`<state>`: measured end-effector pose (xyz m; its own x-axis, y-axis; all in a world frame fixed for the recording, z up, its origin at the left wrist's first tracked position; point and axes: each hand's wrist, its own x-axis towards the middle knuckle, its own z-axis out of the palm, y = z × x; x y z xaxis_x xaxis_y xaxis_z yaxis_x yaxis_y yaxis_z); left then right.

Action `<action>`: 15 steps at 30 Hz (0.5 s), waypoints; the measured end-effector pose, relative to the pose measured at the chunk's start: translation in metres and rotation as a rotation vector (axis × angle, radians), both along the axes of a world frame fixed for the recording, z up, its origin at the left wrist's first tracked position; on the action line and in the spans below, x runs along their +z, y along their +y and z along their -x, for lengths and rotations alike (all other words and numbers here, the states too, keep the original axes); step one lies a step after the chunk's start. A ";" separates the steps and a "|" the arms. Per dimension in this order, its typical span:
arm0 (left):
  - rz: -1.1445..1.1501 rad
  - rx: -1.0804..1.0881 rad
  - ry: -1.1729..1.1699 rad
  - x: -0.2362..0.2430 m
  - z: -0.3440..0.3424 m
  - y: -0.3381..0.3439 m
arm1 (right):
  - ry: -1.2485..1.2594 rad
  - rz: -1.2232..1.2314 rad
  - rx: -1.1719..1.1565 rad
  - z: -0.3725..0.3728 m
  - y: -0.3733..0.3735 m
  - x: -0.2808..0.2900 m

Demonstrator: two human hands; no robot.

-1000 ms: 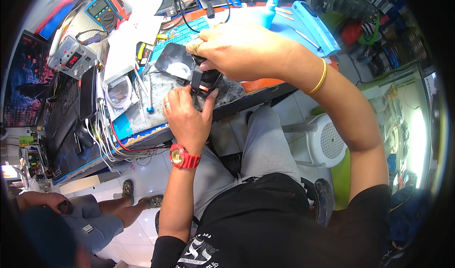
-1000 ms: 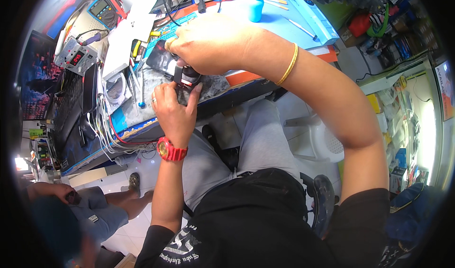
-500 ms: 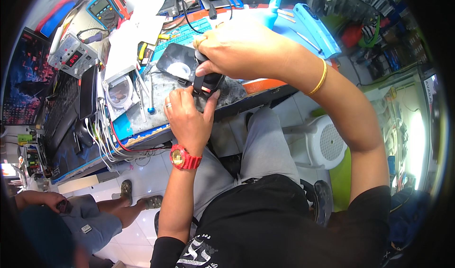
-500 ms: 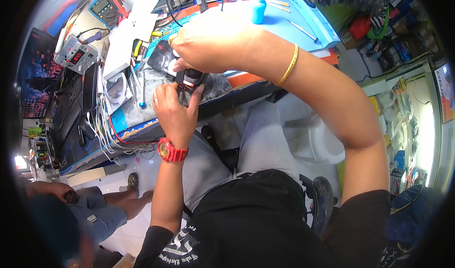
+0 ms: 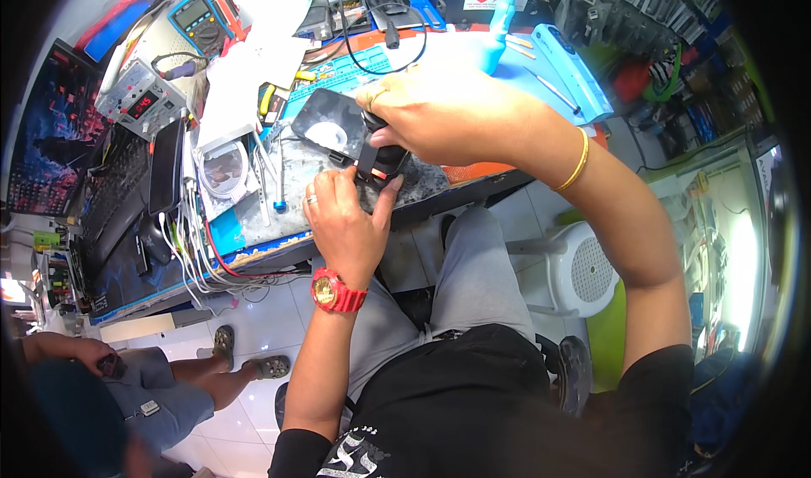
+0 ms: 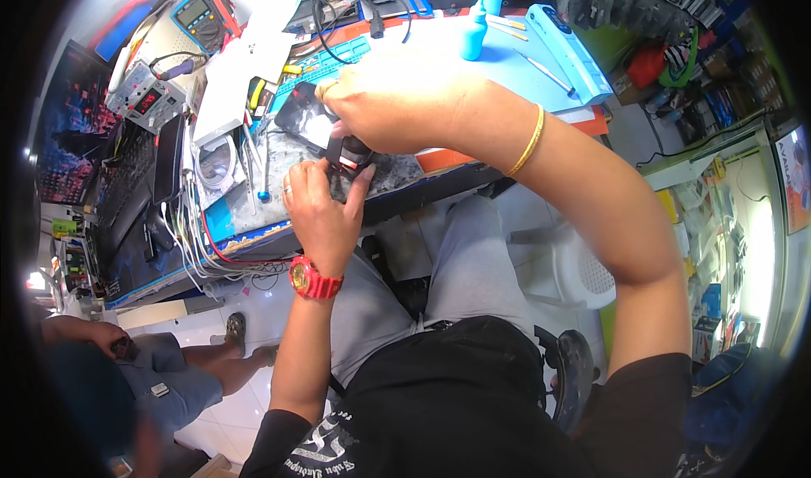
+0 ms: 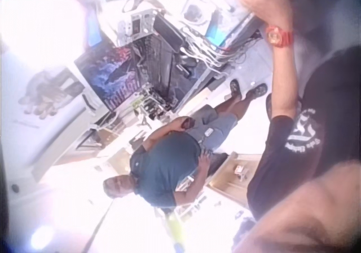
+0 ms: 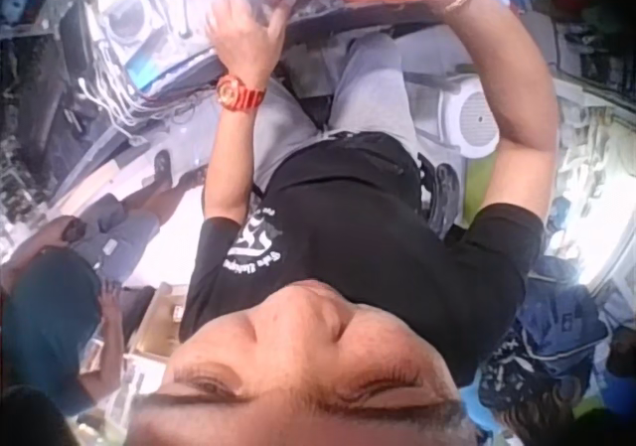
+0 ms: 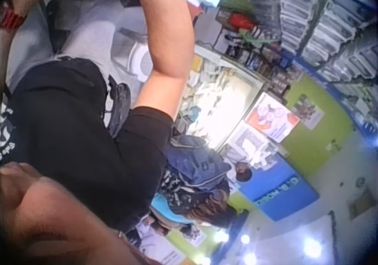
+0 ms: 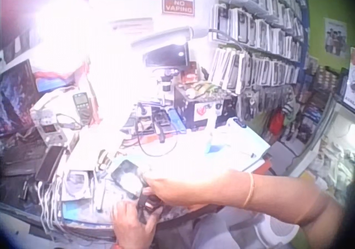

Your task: The person uses a screwdriver to work on the internal components of a disassembled mobile phone and applies liquid from a blue bottle to parts of the device.

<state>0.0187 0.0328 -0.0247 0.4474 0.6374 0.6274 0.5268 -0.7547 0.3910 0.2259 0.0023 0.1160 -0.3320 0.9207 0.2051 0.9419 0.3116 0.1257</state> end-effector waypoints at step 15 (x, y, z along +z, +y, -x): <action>0.035 0.010 0.031 0.000 0.001 -0.001 | 0.170 -0.134 -0.149 0.002 -0.016 -0.008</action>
